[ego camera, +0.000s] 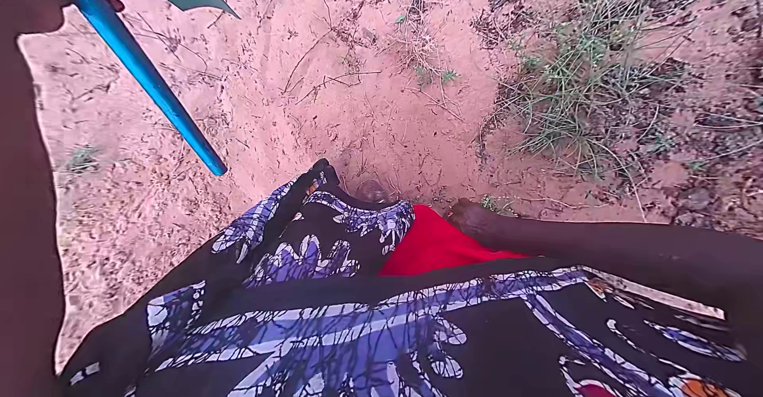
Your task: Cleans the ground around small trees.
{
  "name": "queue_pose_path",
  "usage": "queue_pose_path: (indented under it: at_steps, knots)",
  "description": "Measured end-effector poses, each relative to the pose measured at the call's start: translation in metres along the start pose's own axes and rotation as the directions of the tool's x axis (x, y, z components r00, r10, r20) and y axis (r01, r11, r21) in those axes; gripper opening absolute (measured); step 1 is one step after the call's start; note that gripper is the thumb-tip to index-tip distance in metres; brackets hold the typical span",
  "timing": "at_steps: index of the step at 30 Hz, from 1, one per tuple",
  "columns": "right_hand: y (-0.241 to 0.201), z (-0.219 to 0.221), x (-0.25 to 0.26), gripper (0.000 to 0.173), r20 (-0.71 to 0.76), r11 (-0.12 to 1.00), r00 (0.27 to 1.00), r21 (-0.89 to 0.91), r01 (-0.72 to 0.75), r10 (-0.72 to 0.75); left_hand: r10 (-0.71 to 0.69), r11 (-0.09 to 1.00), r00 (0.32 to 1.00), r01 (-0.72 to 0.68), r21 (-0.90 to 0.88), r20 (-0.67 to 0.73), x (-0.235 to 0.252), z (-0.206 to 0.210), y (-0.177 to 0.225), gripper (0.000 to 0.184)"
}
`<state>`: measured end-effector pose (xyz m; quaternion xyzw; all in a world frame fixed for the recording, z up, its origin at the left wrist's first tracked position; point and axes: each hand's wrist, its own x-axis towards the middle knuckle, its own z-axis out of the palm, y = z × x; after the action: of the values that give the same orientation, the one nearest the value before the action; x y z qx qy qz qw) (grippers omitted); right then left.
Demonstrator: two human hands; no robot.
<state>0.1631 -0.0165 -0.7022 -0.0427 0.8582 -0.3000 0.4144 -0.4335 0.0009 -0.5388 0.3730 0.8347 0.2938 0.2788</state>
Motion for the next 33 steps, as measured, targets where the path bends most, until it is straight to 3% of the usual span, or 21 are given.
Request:
queue_pose_path:
  at_steps: [3,7,11,12,13,15,17,19,23,29,33]
  knots:
    - [0.011,0.014,0.031,0.041,-0.312,0.969,0.933,0.107,0.22,-0.178,-0.045,0.996,0.999,0.043,-0.077,-0.017,-0.029,-0.024,-0.022,0.015]
    - [0.008,-0.025,0.059,0.049,-0.168,0.991,0.981,0.074,0.111,-0.097,-0.353,0.936,0.911,0.346,-0.068,-0.213,-0.071,-0.023,-0.01,0.013]
    - [0.012,-0.034,0.071,0.043,-0.14,0.994,0.986,0.085,-0.074,0.085,-0.505,0.853,0.801,0.521,-0.041,-0.321,-0.066,-0.028,-0.046,0.018]
    - [0.01,-0.037,0.072,0.044,-0.135,0.987,0.98,0.083,-0.138,0.148,-0.51,0.852,0.809,0.523,-0.04,-0.292,-0.056,-0.039,-0.069,0.021]
    - [0.006,-0.04,0.075,0.047,-0.121,0.973,0.967,0.083,-0.217,0.226,-0.482,0.876,0.866,0.477,-0.07,-0.133,-0.044,-0.062,-0.098,0.023]
    - [0.001,-0.05,0.078,0.06,-0.092,0.932,0.932,0.138,-0.336,0.35,-0.46,0.887,0.882,0.452,-0.089,-0.099,-0.025,-0.063,-0.106,0.024]
    - [0.0,-0.058,0.077,0.066,-0.049,0.906,0.919,0.196,-0.374,0.39,-0.454,0.891,0.881,0.451,-0.053,-0.131,-0.023,-0.031,-0.063,0.017]
    - [-0.001,-0.069,0.069,0.053,-0.04,0.91,0.934,0.246,-0.334,0.354,-0.424,0.905,0.896,0.423,-0.037,-0.133,-0.022,-0.004,-0.023,0.014]
    - [0.001,-0.075,0.068,0.034,-0.007,0.842,0.914,0.391,-0.371,0.406,-0.312,0.949,0.95,0.31,-0.054,-0.028,0.037,0.024,-0.007,0.014]
    - [0.019,-0.069,0.082,0.03,0.008,0.702,0.87,0.588,-0.402,0.492,-0.162,0.986,0.982,0.165,-0.022,0.092,0.085,0.076,0.052,0.01]
    - [0.019,-0.078,0.083,0.033,0.043,0.736,0.893,0.549,-0.396,0.448,-0.078,0.996,0.984,0.082,-0.022,0.163,0.091,0.102,0.07,0.011]
